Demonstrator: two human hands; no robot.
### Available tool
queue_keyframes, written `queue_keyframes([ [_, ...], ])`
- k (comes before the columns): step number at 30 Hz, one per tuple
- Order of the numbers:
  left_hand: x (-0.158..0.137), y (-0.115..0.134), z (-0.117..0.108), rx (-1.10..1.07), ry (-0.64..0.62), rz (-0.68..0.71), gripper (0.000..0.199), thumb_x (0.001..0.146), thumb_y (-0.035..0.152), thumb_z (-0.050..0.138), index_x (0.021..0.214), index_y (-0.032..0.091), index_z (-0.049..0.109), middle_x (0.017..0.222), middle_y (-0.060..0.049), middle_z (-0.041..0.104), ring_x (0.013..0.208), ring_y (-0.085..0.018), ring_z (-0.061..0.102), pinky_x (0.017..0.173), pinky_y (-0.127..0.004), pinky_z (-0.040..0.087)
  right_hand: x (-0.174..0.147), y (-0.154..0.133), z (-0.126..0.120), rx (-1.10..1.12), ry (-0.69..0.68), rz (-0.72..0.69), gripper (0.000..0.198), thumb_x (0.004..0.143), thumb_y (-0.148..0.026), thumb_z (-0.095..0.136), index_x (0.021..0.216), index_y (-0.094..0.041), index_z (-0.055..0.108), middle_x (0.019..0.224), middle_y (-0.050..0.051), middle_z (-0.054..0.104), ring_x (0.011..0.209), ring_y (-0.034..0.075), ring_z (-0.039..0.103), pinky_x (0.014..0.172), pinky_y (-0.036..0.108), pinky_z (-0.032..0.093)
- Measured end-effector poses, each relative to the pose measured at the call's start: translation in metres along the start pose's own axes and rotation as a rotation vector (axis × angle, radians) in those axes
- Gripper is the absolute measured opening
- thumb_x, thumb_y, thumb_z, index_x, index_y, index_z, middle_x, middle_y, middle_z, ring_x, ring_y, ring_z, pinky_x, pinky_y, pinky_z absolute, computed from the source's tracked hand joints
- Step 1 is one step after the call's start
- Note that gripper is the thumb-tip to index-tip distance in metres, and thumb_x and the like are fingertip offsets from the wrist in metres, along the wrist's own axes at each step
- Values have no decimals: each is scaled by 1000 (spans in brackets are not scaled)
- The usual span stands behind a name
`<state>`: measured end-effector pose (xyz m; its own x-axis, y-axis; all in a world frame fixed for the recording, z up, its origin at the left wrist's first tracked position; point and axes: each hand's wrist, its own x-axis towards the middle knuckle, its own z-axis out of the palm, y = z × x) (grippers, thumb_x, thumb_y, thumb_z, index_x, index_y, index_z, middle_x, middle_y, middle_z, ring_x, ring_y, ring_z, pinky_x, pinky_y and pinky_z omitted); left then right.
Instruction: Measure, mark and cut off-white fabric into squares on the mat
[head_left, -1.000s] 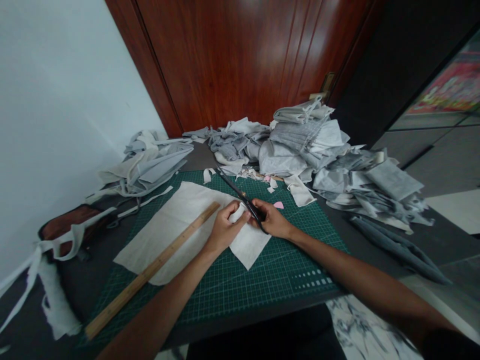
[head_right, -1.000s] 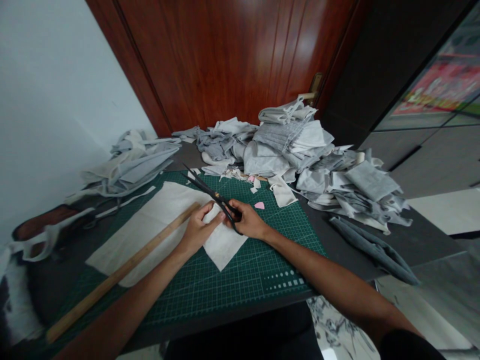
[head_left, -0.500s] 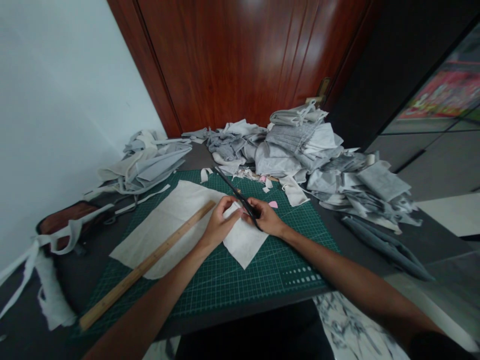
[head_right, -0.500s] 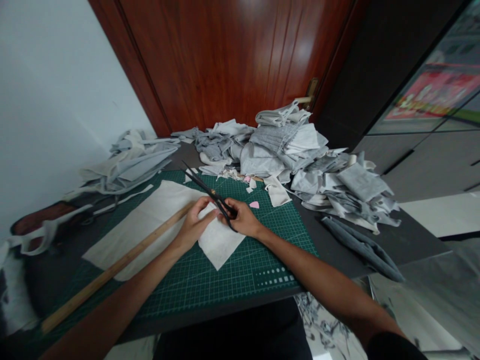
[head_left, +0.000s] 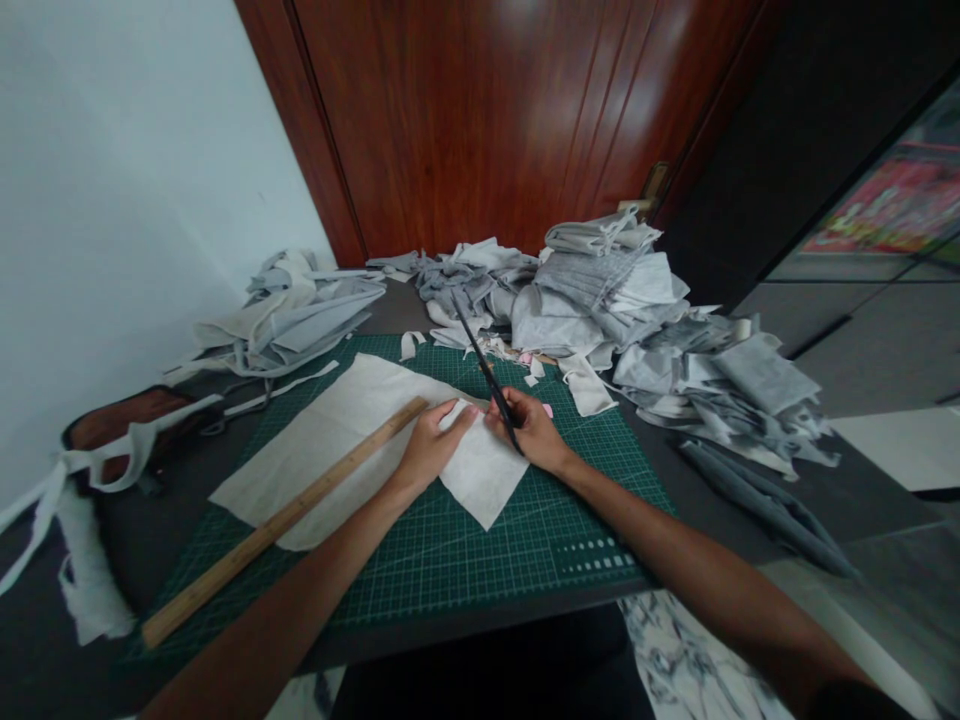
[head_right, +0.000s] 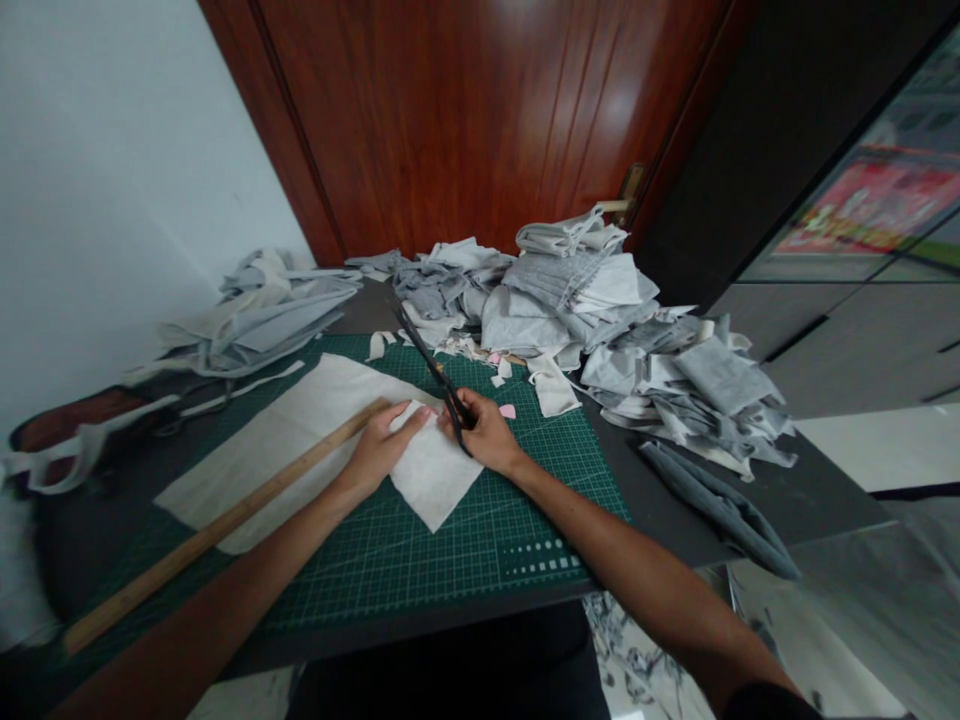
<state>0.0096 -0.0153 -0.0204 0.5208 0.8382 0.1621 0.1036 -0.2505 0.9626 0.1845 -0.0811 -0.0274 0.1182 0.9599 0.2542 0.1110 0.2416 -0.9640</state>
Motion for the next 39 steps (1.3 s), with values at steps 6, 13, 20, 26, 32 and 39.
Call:
queue_keyframes([
  [6, 1, 4, -5, 33, -4, 86, 34, 87, 50, 69, 76, 18, 71, 73, -2, 68, 69, -19, 59, 64, -28, 46, -2, -1, 4, -18, -50, 4, 38, 76, -46, 85, 81, -22, 55, 74, -4, 52, 69, 14, 46, 63, 26, 38],
  [13, 2, 1, -9, 28, -18, 95, 30, 87, 47, 69, 75, 19, 72, 72, -2, 69, 71, -20, 60, 65, -28, 46, -5, 2, 7, -61, -74, 8, 41, 76, -48, 85, 79, -22, 53, 72, -5, 48, 65, 12, 40, 60, 25, 33],
  [20, 1, 4, -8, 45, -36, 45, 32, 86, 47, 63, 70, 19, 65, 67, 0, 60, 68, -18, 54, 64, -28, 42, -6, 0, 9, -23, -87, 32, 40, 76, -44, 86, 79, -21, 54, 71, -5, 47, 64, 12, 39, 59, 25, 32],
  [26, 1, 4, -7, 12, -25, 4, 36, 86, 51, 62, 69, 20, 60, 63, 1, 52, 63, -17, 48, 59, -29, 37, -7, 0, 8, -27, -72, 47, 42, 75, -47, 87, 78, -22, 53, 70, -6, 47, 63, 11, 38, 58, 25, 31],
  [32, 2, 3, -9, -44, -3, -8, 42, 88, 56, 61, 67, 21, 59, 62, 1, 54, 62, -17, 47, 58, -30, 35, -7, -3, 8, -12, -49, 54, 40, 73, -46, 87, 80, -22, 56, 73, -4, 52, 65, 12, 43, 59, 25, 34],
  [39, -1, 7, -10, -205, -104, -68, 39, 79, 44, 78, 108, 18, 74, 101, -5, 75, 88, -22, 66, 72, -29, 48, -6, -5, 7, 14, 87, 2, 40, 71, -47, 87, 80, -23, 55, 76, -3, 54, 70, 15, 47, 65, 27, 41],
])
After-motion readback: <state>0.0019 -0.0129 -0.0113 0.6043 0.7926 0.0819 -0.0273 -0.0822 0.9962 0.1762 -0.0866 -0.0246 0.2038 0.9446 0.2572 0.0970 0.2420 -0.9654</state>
